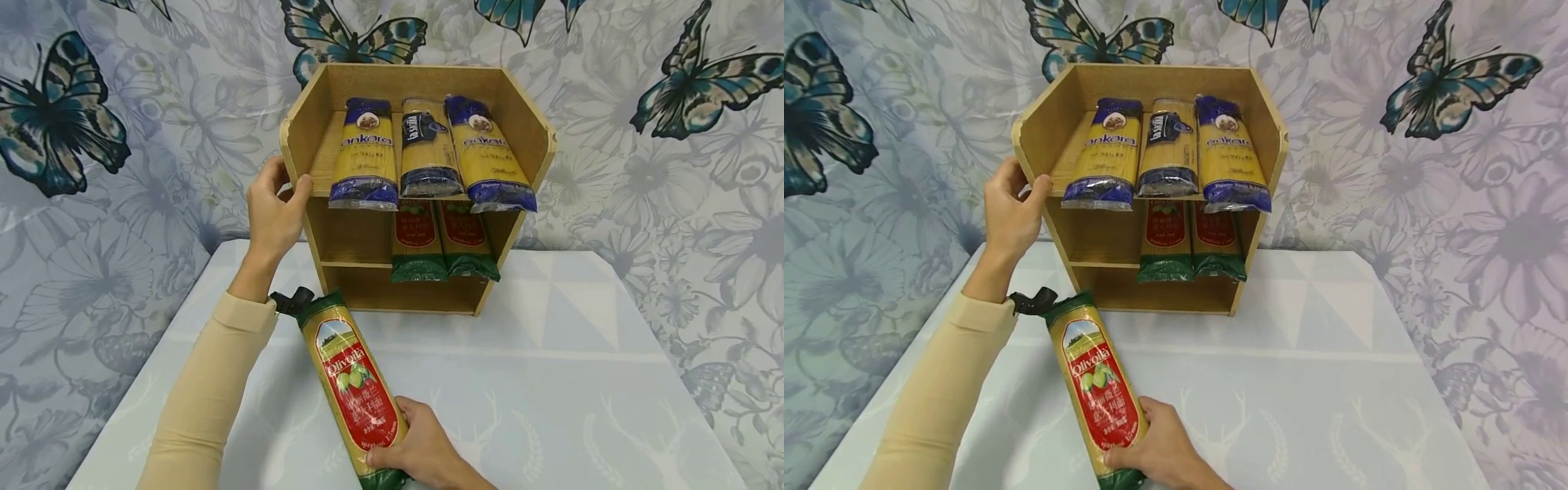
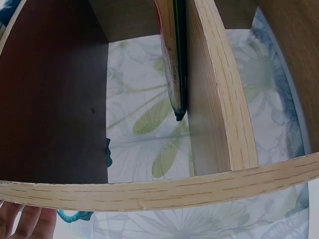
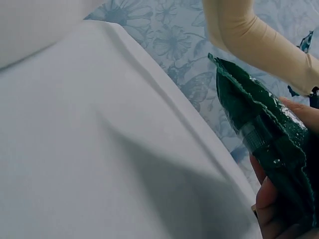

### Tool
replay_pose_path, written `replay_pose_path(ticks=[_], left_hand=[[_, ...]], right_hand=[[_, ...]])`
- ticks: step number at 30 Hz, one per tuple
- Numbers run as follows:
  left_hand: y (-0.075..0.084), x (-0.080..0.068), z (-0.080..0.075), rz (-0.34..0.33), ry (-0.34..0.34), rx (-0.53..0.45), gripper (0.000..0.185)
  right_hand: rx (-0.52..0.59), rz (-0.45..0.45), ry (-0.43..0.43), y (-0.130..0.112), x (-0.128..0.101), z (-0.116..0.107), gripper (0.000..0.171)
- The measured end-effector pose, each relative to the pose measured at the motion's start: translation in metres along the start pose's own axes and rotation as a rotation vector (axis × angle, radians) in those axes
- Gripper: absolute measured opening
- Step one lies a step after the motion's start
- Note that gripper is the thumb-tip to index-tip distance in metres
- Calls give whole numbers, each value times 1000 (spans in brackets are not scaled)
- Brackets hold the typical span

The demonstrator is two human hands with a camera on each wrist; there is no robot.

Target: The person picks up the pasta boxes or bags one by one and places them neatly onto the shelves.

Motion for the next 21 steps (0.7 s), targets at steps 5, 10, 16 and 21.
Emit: replay_pose_path(ticks=[5,10,16,21], left_hand=[[0,1,0,-10,7,4,31],[-1,0,1,-15,5,7,31],[-2,-1,0,-17,8,27,31],[0,1,-1,-9,16,14,31]], right_hand=[[62,-40,29,-11,-3,0,52],[83,-63,61,-22,-6,-4,53],[80,-88,95,-36,-4,-10,54],[85,-77,121,-45,2,-14,55]])
Point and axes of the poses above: each hand's wrist, its own x-axis towards the middle knuckle, its own z-axis out of the palm, y = z × x, the point moved 8 cm from there along x, towards the middle knuckle, and after that the axes turned 4 degrees about -y, right-handed, at the moved point
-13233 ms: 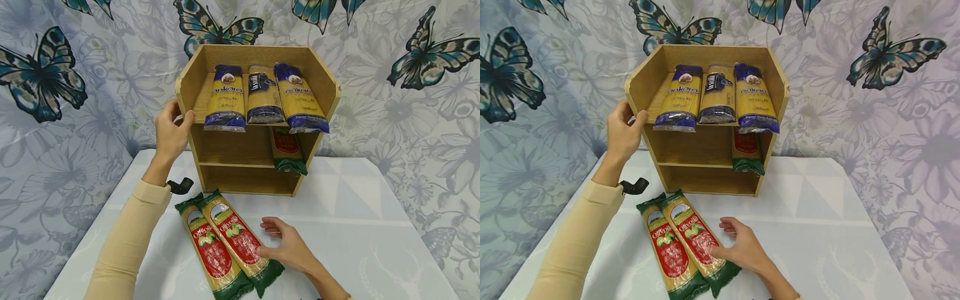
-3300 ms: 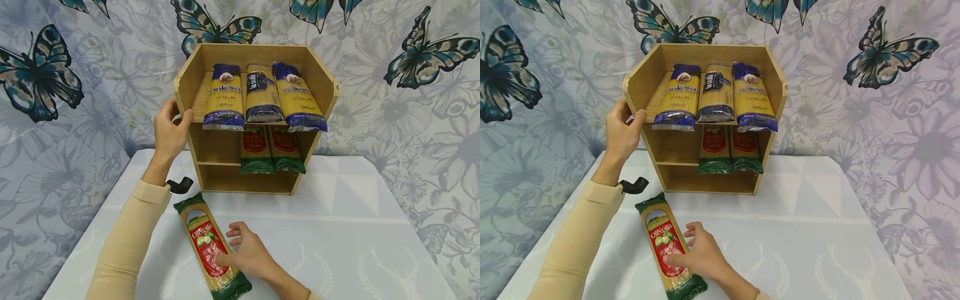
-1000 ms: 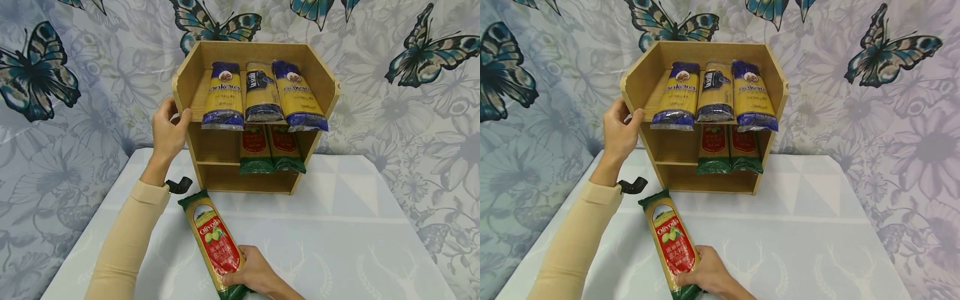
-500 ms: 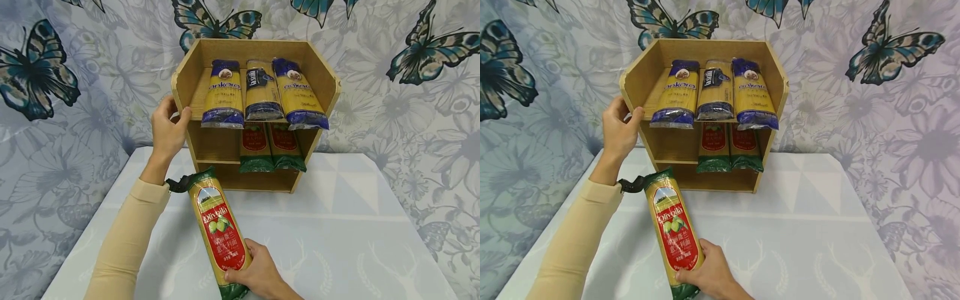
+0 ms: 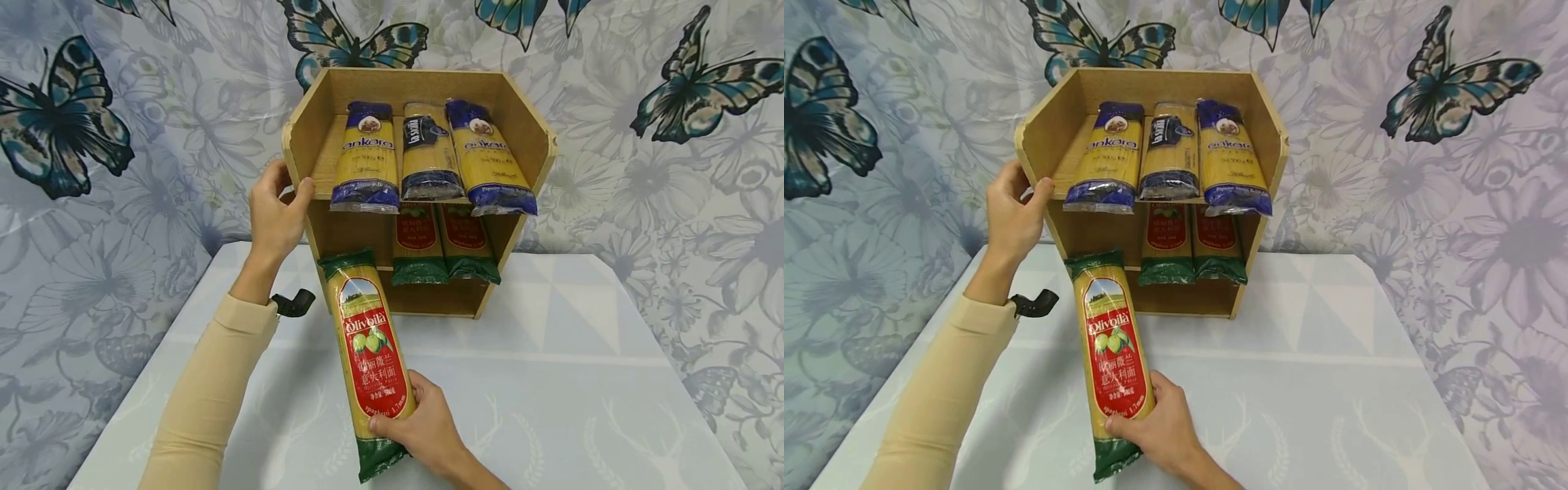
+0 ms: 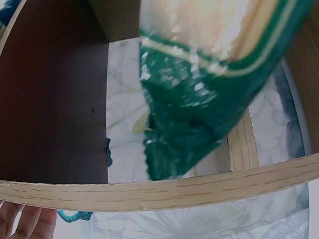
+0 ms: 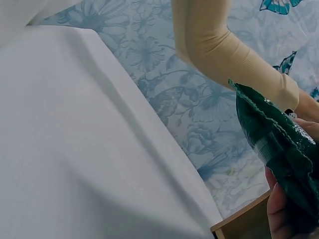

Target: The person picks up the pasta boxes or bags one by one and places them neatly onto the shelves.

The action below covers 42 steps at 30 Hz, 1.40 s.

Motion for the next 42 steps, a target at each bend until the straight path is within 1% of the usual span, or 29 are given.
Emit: replay_pose_path(ticks=[3,10,14,18,26,36,42], left_hand=[[0,0,0,4,1,-13,31],[0,0,0,8,1,-10,31],[2,-1,0,6,0,-19,31],[3,-1,0,12,5,-28,31],[0,-1,0,-3,1,-26,31],[0,0,1,11,-1,-9,32],[1,-1,0,10,-2,-11,32]], right_hand=[[-4,2,25,-6,4,0,56],[9,-50,70,-27,16,3,54],[-5,-49,95,-35,20,5,53],[-34,-42,127,-41,28,5,52],[-54,-82,146,-51,45,6,45],[-43,-55,195,-64,70,1,42],[-3,-52,199,-71,85,0,39]])
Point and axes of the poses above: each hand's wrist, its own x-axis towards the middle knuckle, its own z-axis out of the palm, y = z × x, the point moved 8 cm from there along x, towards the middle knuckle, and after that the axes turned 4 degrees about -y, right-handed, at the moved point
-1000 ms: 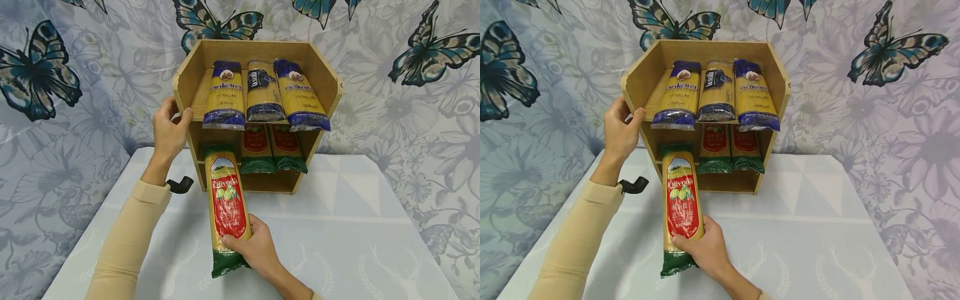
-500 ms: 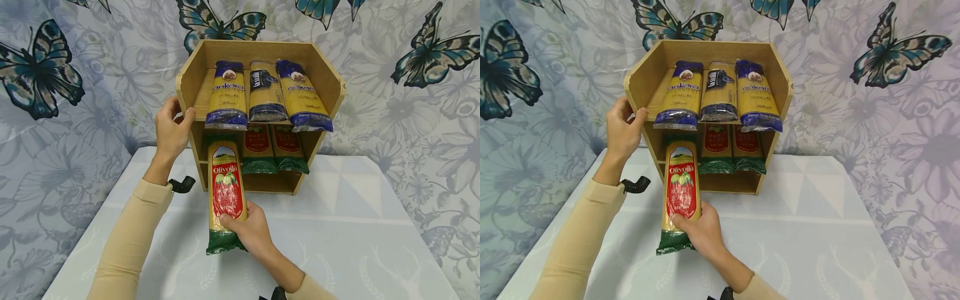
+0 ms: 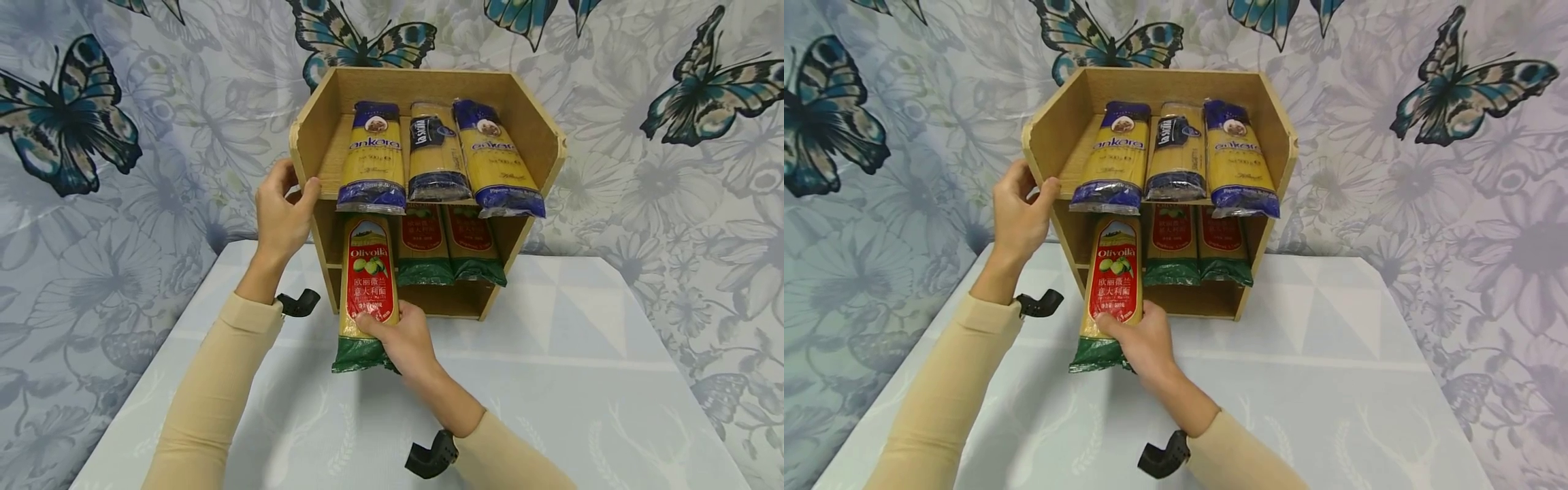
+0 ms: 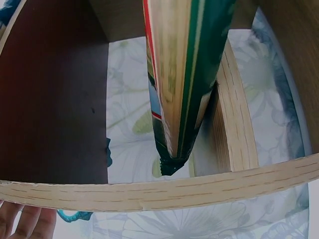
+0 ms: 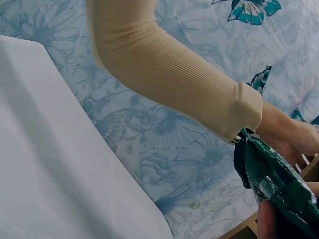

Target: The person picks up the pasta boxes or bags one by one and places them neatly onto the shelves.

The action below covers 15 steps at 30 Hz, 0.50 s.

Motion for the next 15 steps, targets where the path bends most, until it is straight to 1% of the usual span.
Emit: replay_pose_path(ticks=[3,6,9,12,15], left_hand=[[0,-1,1,-8,-2,0,32],[1,-1,1,-12,-6,-1,33],[1,-1,1,-8,-6,3,33],[0,-1,0,-8,-1,11,33],[-1,-1,0,-6,-2,21,34]], right_hand=[[36,13,-1,-1,6,0,39],[73,20,-21,-2,8,0,41],[66,6,-57,-4,4,0,48],[7,-41,-87,-8,-5,-1,62],[-37,-93,-109,-11,-17,-1,83]])
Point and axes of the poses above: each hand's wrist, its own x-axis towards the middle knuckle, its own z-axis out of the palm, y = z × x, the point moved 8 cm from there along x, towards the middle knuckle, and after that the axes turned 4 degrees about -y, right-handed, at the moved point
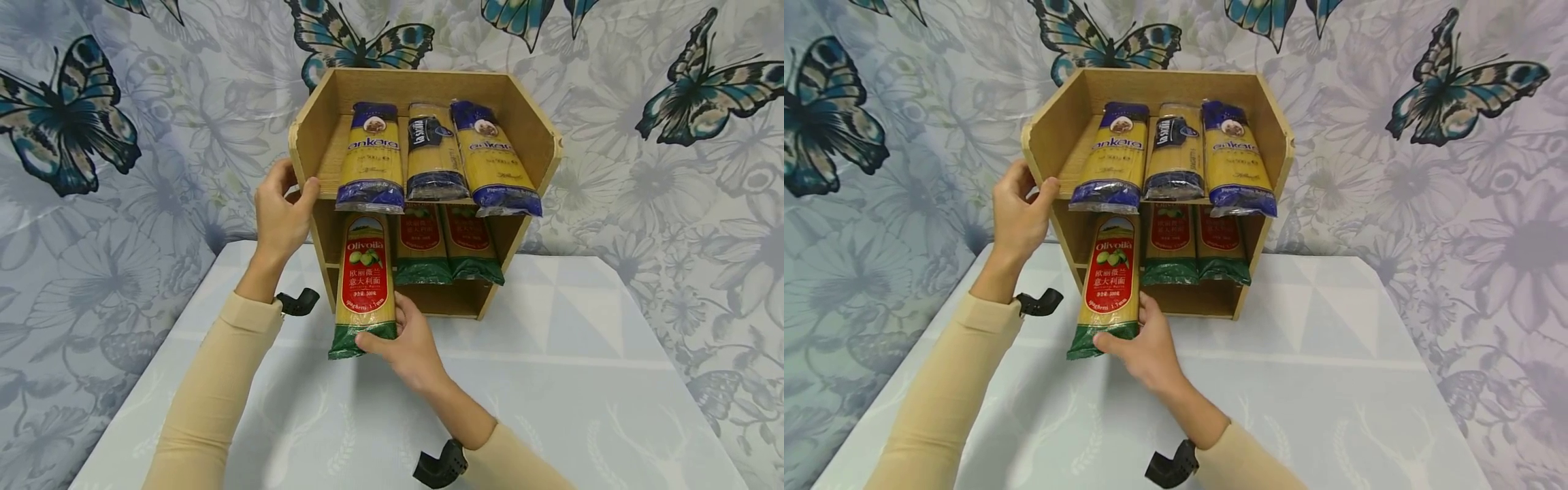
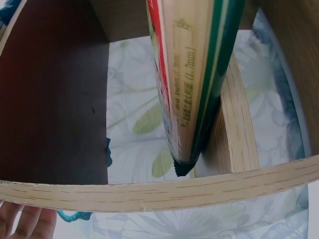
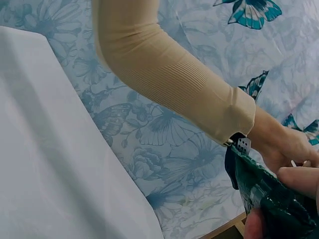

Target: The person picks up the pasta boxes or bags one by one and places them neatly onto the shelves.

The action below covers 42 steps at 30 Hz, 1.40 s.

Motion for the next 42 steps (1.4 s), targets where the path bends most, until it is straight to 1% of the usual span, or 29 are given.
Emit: replay_pose_path(ticks=[3,6,8,10,13,14,17,21,24,27,29,31,34,37,42], left_hand=[[-1,0,0,3,-1,1,34],[-2,1,-1,-2,3,-2,34],[-2,1,-1,-2,6,-5,33],[-1,1,-1,-6,12,-10,33],[15,-3,1,-9,14,-7,33],[20,-4,1,-10,14,-7,33],[37,-8,3,-12,7,-1,32],[40,-10,4,-10,-2,4,32],[42,-10,5,-6,-4,8,32],[40,-10,5,1,-1,12,32],[35,-9,5,-1,0,15,32],[26,-7,5,-7,1,17,32],[11,-3,4,-16,8,16,33],[2,0,3,-23,16,15,33],[-2,2,0,-29,16,7,34]], right_hand=[[-1,-22,-23,-1,-10,2,101],[14,-29,-39,0,-17,6,108],[-12,-33,-28,2,-18,6,107],[-68,-48,9,2,-18,5,102],[-151,-61,82,0,-14,1,95],[-164,-62,106,-1,-13,-1,94],[-157,-66,149,-2,-5,-3,90],[-204,-73,208,-4,8,-7,86],[-266,-92,251,-6,17,-9,82],[-305,-111,276,-7,22,-11,79],[-326,-125,283,-7,23,-13,76],[-344,-148,279,-7,21,-13,73],[-358,-205,256,-8,14,-13,66],[-338,-272,237,-8,3,-13,57],[-271,-360,203,-4,-19,-9,31]])
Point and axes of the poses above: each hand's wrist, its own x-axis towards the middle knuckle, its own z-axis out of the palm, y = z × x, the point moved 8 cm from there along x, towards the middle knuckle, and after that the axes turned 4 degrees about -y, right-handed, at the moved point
